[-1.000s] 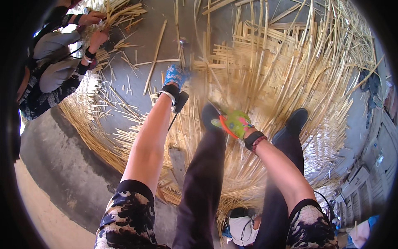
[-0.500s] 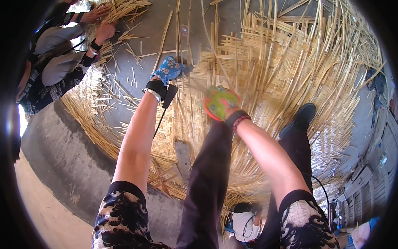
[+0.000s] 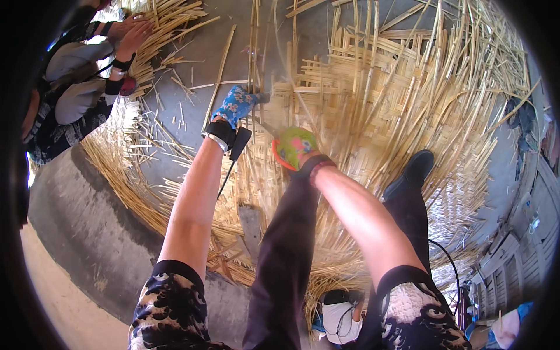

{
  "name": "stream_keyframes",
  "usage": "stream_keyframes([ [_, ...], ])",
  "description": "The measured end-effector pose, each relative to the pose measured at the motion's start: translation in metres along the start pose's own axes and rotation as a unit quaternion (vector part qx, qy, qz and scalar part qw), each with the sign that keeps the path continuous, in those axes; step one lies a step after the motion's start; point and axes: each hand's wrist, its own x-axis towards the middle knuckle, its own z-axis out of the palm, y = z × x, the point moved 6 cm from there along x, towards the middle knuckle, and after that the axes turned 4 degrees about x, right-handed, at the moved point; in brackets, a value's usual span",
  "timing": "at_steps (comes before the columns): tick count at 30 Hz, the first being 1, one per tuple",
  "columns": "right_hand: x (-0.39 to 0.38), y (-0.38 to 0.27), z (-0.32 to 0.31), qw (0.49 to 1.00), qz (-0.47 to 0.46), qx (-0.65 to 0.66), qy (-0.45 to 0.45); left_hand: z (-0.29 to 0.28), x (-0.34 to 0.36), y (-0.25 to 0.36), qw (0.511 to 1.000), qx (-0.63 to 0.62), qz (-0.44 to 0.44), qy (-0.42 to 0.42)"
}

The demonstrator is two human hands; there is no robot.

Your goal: Weaving a large bamboo mat on the floor using thin bamboo strips.

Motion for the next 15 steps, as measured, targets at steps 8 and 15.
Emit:
stream_keyframes([
  [8,-0.071,-0.109,-0.032,0.974,0.086,-0.188,-0.089,0.017,-0.002,0.052,0.926,-0.377,0.012,0.034],
  [15,-0.168,-0.054,-0.087,0.993,0.101,-0.059,-0.013,0.008,0.012,0.086,0.909,-0.413,0.04,0.019],
])
